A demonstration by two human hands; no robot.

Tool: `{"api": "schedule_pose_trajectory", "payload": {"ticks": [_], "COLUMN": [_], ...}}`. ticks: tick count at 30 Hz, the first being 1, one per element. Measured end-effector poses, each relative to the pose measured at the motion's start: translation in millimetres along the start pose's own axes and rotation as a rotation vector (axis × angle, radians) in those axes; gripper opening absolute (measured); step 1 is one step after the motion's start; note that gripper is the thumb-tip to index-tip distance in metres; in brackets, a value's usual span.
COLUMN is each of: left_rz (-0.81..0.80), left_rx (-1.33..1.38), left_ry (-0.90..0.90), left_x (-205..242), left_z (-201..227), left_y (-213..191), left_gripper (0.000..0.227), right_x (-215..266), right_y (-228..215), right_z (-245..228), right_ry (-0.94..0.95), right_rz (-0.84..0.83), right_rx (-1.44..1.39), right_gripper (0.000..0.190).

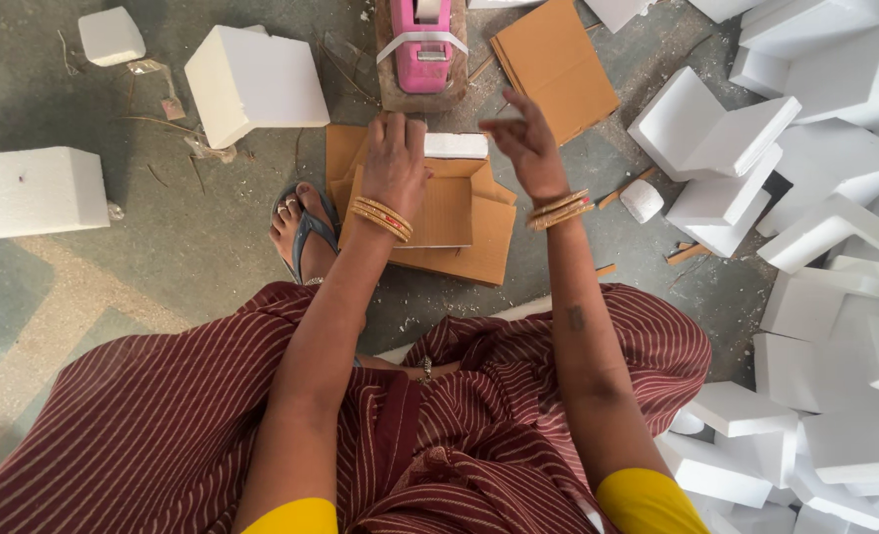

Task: The person sits on the floor and assembles small boxes by placing white foam inserts into brown cardboard frames. They use a tape dispenser to apply clear tape to secure the foam pieces to the cardboard, repeating the process for multiple units.

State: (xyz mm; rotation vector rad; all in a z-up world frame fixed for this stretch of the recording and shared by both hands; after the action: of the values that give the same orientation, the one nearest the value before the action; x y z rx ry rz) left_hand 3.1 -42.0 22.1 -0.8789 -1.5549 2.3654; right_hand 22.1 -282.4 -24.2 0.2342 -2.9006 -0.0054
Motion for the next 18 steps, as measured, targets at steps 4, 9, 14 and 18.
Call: {"api": "schedule_pose_trajectory", "payload": {"ticks": [4,9,14,18], "left_rz": [-0.044,0.023,0.022,0.005], "left_rx": [0.010,0.010,0.094,0.155], "left_ry": [-0.002,0.061,0.065,0.059], "left_x": [1,2,-4,-6], "left_z": [0,-3,-7,-8], "left_y": [-3,-9,-2,-4], "left_gripper": [0.064,0.064,0.062,0.060], "right_x": [-32,-64,-87,-99], "right_y": [27,58,58,49], "right_z": [-35,-67,-67,-48], "right_ry": [-0.048,0.158,0.189,0.187], "right_rz": [-0.039,-0.077,-0.141,-0.110], "right_rx": [0.039,-0.010,-0.092,-0.066], "right_gripper": [0.062,0.082,0.094,0.098]}}
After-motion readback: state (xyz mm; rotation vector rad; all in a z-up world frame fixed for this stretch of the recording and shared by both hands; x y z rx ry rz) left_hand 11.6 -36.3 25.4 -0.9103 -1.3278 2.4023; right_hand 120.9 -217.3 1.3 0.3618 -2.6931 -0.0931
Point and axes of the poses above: each hand's wrist, its own x-axis away from the middle knuckle, its own y-axis out of the palm, z = x × y, the point moved 1 cm from there along -x, towards the middle knuckle, and after that the axes turned 10 degrees about y, right-handed, at the moved point
